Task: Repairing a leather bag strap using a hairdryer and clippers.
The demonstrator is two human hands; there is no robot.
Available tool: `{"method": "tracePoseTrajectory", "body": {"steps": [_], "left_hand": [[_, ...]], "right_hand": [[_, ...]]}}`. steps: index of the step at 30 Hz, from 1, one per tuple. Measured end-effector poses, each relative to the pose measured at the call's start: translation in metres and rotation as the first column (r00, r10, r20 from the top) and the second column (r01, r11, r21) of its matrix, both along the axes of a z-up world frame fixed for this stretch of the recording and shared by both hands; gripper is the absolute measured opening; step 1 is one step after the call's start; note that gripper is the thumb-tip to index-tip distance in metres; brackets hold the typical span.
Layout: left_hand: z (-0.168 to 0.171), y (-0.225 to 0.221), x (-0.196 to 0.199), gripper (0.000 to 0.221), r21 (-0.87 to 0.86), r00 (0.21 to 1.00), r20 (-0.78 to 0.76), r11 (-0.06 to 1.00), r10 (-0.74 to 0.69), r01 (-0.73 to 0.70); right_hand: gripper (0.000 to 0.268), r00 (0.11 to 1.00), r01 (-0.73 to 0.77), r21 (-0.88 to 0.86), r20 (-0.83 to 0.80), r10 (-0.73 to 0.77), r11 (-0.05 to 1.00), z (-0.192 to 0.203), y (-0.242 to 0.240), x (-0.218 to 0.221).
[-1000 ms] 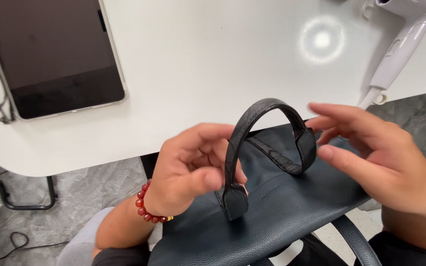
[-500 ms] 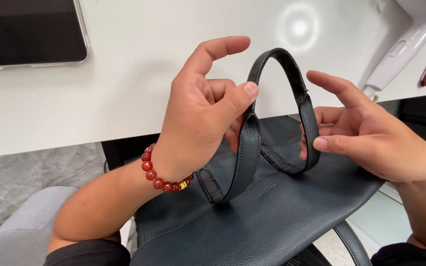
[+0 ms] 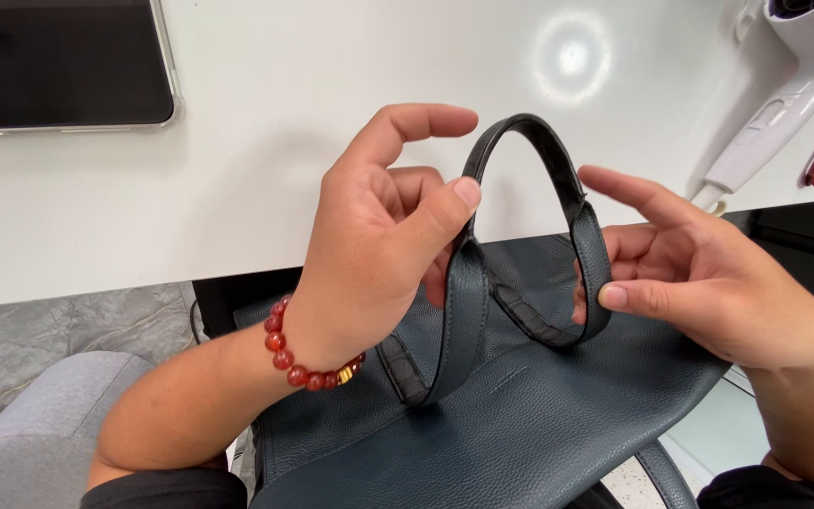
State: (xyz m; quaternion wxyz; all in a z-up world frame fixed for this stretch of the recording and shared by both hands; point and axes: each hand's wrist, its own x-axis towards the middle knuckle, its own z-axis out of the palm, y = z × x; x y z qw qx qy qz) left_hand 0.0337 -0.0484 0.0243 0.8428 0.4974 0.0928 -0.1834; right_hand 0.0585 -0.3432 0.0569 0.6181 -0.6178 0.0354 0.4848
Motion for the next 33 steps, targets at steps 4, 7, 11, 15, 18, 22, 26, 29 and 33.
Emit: {"method": "tracePoseTrajectory", "body": {"steps": [4,7,11,15,18,22,26,29,33], "left_hand": [[0.007,0.004,-0.012,0.044,0.008,1.0,0.008,1.0,0.008,-0.008],[0.018,0.014,-0.018,0.048,0.114,0.998,0.023,0.992,-0.06,0.057],[0.029,0.033,-0.031,0.051,0.349,0.983,0.056,0.926,-0.177,0.147],[0.045,0.05,-0.046,0.044,0.504,0.959,0.189,0.859,-0.21,0.089],[0.063,0.069,-0.051,0.034,0.581,0.923,0.251,0.808,-0.291,0.097],[0.073,0.098,-0.036,0.017,0.614,0.806,0.295,0.748,-0.513,0.252],[0.078,0.1,-0.038,0.009,0.584,0.663,0.411,0.739,-0.625,0.335],[0.076,0.101,-0.045,0.01,0.603,0.638,0.444,0.736,-0.63,0.307],[0.079,0.092,-0.045,0.012,0.606,0.619,0.487,0.749,-0.616,0.268]], "right_hand": [[0.082,0.997,0.031,-0.019,0.074,-0.029,0.999,0.009,-0.001,-0.016],[0.076,0.978,0.055,-0.121,0.205,-0.029,0.991,0.012,-0.003,-0.033],[0.057,0.99,0.078,-0.218,0.134,-0.049,0.973,0.006,-0.002,-0.051],[0.025,0.995,0.045,-0.059,0.092,-0.04,0.997,0.001,0.011,-0.064],[0.016,0.982,0.001,0.001,0.188,-0.001,1.0,0.003,0.026,-0.063],[0.011,0.971,-0.046,0.046,0.237,0.034,0.998,0.005,0.038,-0.065],[0.011,0.938,-0.082,0.029,0.339,0.068,0.996,-0.005,0.042,-0.078],[0.012,0.914,-0.095,0.03,0.399,0.075,0.995,-0.011,0.04,-0.089],[0.012,0.859,-0.116,0.003,0.503,0.099,0.993,-0.018,0.037,-0.105]]}}
